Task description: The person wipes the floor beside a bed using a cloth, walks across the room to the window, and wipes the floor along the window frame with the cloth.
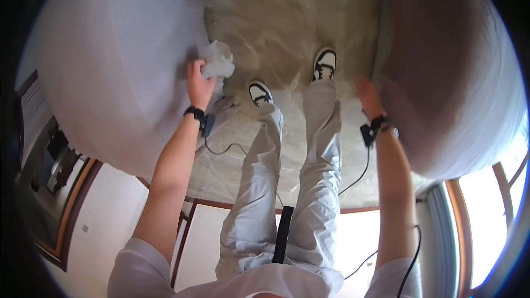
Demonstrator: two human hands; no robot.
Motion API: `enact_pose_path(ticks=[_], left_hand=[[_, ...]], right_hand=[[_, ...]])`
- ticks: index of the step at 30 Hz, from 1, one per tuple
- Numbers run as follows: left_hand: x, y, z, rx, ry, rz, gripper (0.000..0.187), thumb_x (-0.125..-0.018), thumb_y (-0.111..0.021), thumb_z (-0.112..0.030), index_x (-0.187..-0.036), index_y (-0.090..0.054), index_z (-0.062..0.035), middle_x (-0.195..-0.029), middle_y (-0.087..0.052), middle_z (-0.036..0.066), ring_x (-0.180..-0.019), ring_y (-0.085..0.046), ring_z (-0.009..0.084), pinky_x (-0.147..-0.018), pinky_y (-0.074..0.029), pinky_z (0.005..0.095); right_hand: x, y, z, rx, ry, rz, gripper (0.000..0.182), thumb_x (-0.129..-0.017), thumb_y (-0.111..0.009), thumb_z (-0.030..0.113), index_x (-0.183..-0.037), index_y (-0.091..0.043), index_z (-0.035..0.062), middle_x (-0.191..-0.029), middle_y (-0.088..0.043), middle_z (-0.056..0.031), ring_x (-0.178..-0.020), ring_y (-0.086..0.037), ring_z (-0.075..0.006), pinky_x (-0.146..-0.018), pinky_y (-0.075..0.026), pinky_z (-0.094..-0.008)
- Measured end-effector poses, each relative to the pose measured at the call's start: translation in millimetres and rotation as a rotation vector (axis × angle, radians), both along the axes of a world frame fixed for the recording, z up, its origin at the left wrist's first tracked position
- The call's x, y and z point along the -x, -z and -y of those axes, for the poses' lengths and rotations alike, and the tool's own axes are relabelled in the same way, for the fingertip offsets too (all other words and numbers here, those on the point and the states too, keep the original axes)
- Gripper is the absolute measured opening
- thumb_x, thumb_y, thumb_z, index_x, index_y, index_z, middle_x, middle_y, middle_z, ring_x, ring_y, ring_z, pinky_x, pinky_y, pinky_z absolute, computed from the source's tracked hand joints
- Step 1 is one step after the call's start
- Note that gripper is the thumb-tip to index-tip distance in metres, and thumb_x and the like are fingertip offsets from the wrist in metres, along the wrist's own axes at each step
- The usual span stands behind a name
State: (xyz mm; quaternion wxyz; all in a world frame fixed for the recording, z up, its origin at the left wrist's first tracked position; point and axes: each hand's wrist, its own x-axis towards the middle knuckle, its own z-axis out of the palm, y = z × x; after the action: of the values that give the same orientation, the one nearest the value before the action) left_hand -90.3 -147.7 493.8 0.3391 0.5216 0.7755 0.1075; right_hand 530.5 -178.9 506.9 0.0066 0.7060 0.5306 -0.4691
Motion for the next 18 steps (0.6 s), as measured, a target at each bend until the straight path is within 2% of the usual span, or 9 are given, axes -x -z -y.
enact_pose_path(ticks=[1, 2, 4, 6, 8, 12, 13, 14, 18], left_hand=[[-1.6, 16.3, 21.1, -0.018, 0.035, -0.019, 0.044, -0.074, -0.078, -0.008, -0.114, -0.06, -0.0103, -0.113, -0.061, 0.013, -0.109, -0.061, 0.0396, -0.09, -0.053, 0.0497], [0.8, 32.3, 39.2, -0.054, 0.067, -0.022, 0.044, -0.075, -0.078, -0.009, -0.115, -0.06, -0.0109, -0.115, -0.061, 0.014, -0.11, -0.061, 0.0402, -0.09, -0.054, 0.0504], [1.0, 54.6, 70.8, -0.068, 0.06, -0.027, 0.043, -0.077, -0.078, -0.01, -0.116, -0.06, -0.0114, -0.116, -0.061, 0.014, -0.111, -0.061, 0.0412, -0.092, -0.053, 0.0503], [3.7, 97.4, 79.6, -0.133, 0.05, -0.054, 0.043, -0.078, -0.078, -0.011, -0.119, -0.062, -0.0116, -0.119, -0.062, 0.014, -0.112, -0.061, 0.0413, -0.094, -0.052, 0.0501], [9.7, 161.9, 64.2, -0.256, 0.079, -0.088, 0.046, -0.079, -0.078, -0.012, -0.122, -0.063, -0.012, -0.121, -0.063, 0.015, -0.112, -0.061, 0.0414, -0.095, -0.052, 0.05], [0.8, 296.0, 60.6, -0.392, 0.158, -0.073, 0.045, -0.084, -0.077, -0.015, -0.127, -0.065, -0.0105, -0.122, -0.066, 0.017, -0.115, -0.062, 0.0428, -0.098, -0.052, 0.0494], [-4.4, 318.9, 54.3, -0.321, 0.196, -0.081, 0.052, -0.088, -0.072, -0.01, -0.139, -0.062, -0.0131, -0.138, -0.062, 0.019, -0.128, -0.057, 0.0434, -0.105, -0.051, 0.0486], [-13.3, 334.1, 41.0, -0.546, 0.199, -0.058, 0.043, -0.089, -0.059, 0.002, -0.131, -0.064, -0.0056, -0.133, -0.064, 0.019, -0.124, -0.061, 0.0393, -0.103, -0.052, 0.0441], [-21.5, 462.8, 65.5, -0.156, 0.503, -0.279, 0.069, -0.087, -0.059, 0.003, -0.155, -0.047, -0.0088, -0.157, -0.047, 0.021, -0.146, -0.043, 0.0417, -0.121, -0.037, 0.0479]], right_hand=[[21.7, -10.6, -13.2, 0.018, -0.064, 0.014, 0.023, -0.103, -0.06, 0.018, -0.116, -0.072, 0.0043, -0.108, -0.075, -0.0182, -0.1, -0.074, -0.0329, -0.086, -0.057, -0.0404], [17.1, 14.4, 0.7, -0.004, -0.244, 0.087, 0.022, -0.103, -0.059, 0.018, -0.116, -0.072, 0.0055, -0.107, -0.075, -0.0175, -0.099, -0.074, -0.0327, -0.085, -0.057, -0.0395], [26.8, 31.1, 50.2, 0.008, -0.358, 0.145, 0.021, -0.103, -0.059, 0.018, -0.115, -0.072, 0.0077, -0.107, -0.076, -0.0168, -0.098, -0.074, -0.0333, -0.085, -0.057, -0.0397], [85.0, 59.2, 50.8, 0.04, -0.242, 0.108, 0.021, -0.102, -0.059, 0.019, -0.115, -0.072, 0.0099, -0.107, -0.076, -0.0168, -0.099, -0.073, -0.0348, -0.085, -0.058, -0.0419], [128.3, 109.5, 50.6, -0.015, -0.352, 0.147, 0.021, -0.102, -0.059, 0.02, -0.117, -0.071, 0.0119, -0.11, -0.074, -0.0164, -0.101, -0.072, -0.0359, -0.086, -0.057, -0.0446], [163.0, 239.0, 134.0, 0.041, -0.456, 0.103, 0.025, -0.102, -0.059, 0.022, -0.123, -0.069, 0.0123, -0.116, -0.071, -0.016, -0.106, -0.07, -0.0367, -0.09, -0.056, -0.0469], [168.6, 271.8, 143.2, -0.006, -0.481, 0.086, 0.025, -0.102, -0.06, 0.02, -0.124, -0.068, 0.012, -0.118, -0.07, -0.0159, -0.107, -0.069, -0.0371, -0.09, -0.056, -0.0459], [175.8, 305.2, 136.7, -0.06, -0.505, 0.069, 0.025, -0.101, -0.061, 0.018, -0.125, -0.068, 0.0116, -0.12, -0.07, -0.0157, -0.107, -0.069, -0.0374, -0.091, -0.056, -0.0449], [175.6, 384.9, 186.7, -0.167, -0.616, 0.036, 0.029, -0.098, -0.062, 0.012, -0.126, -0.067, 0.011, -0.119, -0.069, -0.0157, -0.107, -0.068, -0.0369, -0.092, -0.056, -0.044]])
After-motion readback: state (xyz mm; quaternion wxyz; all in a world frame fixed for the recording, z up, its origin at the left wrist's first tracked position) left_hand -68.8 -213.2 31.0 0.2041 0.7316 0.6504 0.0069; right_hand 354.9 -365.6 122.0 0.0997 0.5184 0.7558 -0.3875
